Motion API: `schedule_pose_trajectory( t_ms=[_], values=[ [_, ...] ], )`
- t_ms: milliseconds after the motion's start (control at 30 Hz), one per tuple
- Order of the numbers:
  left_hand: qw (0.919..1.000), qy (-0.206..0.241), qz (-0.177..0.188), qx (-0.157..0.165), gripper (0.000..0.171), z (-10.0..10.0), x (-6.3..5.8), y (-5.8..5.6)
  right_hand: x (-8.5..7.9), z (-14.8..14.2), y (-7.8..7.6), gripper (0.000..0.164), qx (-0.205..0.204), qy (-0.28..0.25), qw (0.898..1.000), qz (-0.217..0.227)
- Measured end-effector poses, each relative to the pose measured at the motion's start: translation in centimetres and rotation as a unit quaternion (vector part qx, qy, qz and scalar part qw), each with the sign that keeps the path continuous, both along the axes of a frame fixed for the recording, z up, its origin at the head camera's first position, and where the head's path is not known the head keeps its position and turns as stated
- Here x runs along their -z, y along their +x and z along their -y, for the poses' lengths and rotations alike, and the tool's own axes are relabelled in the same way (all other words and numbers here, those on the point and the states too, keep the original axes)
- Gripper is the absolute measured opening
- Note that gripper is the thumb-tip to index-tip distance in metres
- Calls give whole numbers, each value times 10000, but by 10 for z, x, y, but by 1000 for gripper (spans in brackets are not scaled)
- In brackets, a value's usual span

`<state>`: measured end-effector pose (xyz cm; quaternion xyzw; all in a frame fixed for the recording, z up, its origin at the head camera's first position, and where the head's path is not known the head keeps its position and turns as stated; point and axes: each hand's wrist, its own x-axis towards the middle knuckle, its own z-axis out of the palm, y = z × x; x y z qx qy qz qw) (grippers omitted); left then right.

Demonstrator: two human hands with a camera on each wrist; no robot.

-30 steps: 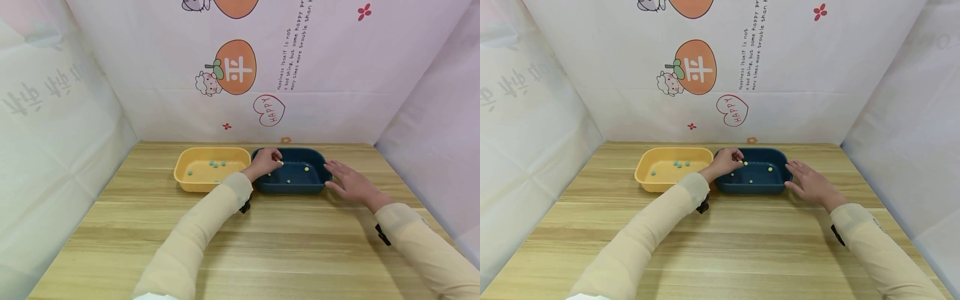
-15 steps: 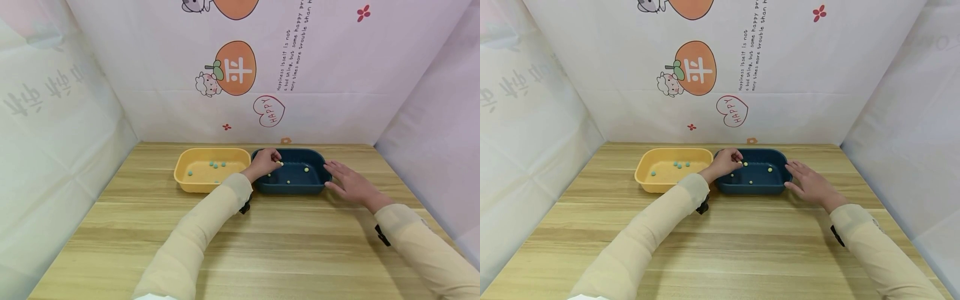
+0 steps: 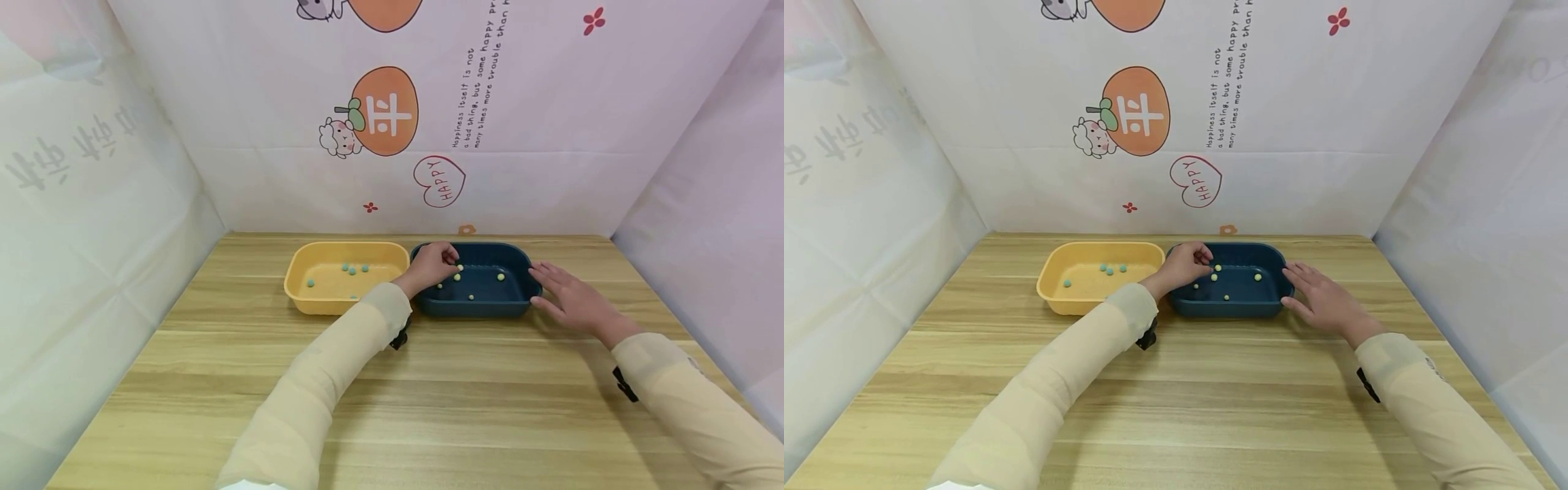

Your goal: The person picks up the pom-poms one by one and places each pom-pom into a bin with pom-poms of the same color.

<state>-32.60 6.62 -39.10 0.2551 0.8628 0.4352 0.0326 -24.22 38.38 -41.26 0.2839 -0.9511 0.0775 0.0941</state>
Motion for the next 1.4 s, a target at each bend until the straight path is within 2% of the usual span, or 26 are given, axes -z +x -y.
schedule_pose_trajectory(
  t_ms=[267,500,633,967,1167,1400],
  values=[
    [10000,-6,21,-11,21,2,-2,-1,0,-1,1,64,3,31,10000,-26],
    [10000,20,-10,47,13,3,-5,2,-1,0,2,64,31,-51,9999,110],
    [9999,81,-35,135,17,4,-7,3,-3,0,2,65,53,-43,9998,167],
    [9991,48,-106,410,20,12,-19,17,-8,1,1,65,38,-69,10000,-30],
    [9983,117,-96,562,20,23,-22,23,-17,4,0,63,68,-269,9995,-161],
    [9972,171,-139,718,16,44,-27,30,-35,15,3,64,187,-386,9989,-169]
  ],
)
